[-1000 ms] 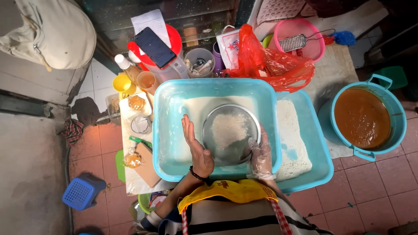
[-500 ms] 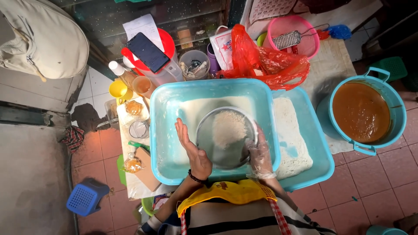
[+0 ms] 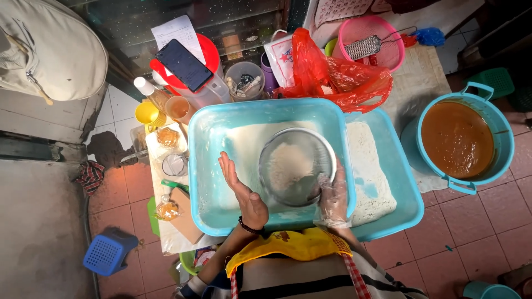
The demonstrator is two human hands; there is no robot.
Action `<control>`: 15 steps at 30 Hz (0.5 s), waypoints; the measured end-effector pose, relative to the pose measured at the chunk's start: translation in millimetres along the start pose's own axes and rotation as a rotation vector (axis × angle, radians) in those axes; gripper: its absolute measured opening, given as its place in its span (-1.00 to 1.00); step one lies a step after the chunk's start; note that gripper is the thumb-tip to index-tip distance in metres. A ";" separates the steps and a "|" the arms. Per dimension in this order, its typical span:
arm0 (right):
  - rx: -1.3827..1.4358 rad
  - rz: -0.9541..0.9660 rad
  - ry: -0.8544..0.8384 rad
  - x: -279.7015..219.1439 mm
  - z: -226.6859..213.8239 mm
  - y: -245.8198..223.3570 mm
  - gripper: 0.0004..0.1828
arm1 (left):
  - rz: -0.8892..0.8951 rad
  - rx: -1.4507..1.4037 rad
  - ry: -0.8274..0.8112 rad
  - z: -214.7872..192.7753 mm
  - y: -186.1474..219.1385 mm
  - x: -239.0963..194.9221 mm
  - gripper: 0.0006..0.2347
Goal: Sifting flour into a basin and frying ingredients in a wok.
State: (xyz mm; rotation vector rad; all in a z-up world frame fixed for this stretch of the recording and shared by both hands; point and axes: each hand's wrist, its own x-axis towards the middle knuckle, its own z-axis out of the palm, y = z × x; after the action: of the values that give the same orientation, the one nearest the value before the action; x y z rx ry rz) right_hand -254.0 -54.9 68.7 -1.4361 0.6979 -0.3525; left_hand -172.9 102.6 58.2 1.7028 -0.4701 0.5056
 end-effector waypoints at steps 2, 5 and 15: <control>-0.059 -0.120 -0.127 9.4 -7.7 23.8 -0.33 | 0.006 0.009 0.003 0.1 -2.2 1.0 -0.27; -0.017 -0.069 -0.087 5.9 -4.1 24.8 -0.33 | 0.006 0.017 -0.005 -1.6 -1.5 -2.5 -0.27; -0.242 0.024 -0.119 14.1 -1.5 15.6 -0.40 | -0.005 0.006 -0.013 -1.4 -7.9 -3.3 -0.27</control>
State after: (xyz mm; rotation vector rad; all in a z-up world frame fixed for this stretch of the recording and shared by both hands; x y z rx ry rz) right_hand -247.2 -62.7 50.3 -1.6623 0.6767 -0.1653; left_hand -171.2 105.5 50.2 1.7135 -0.4743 0.4934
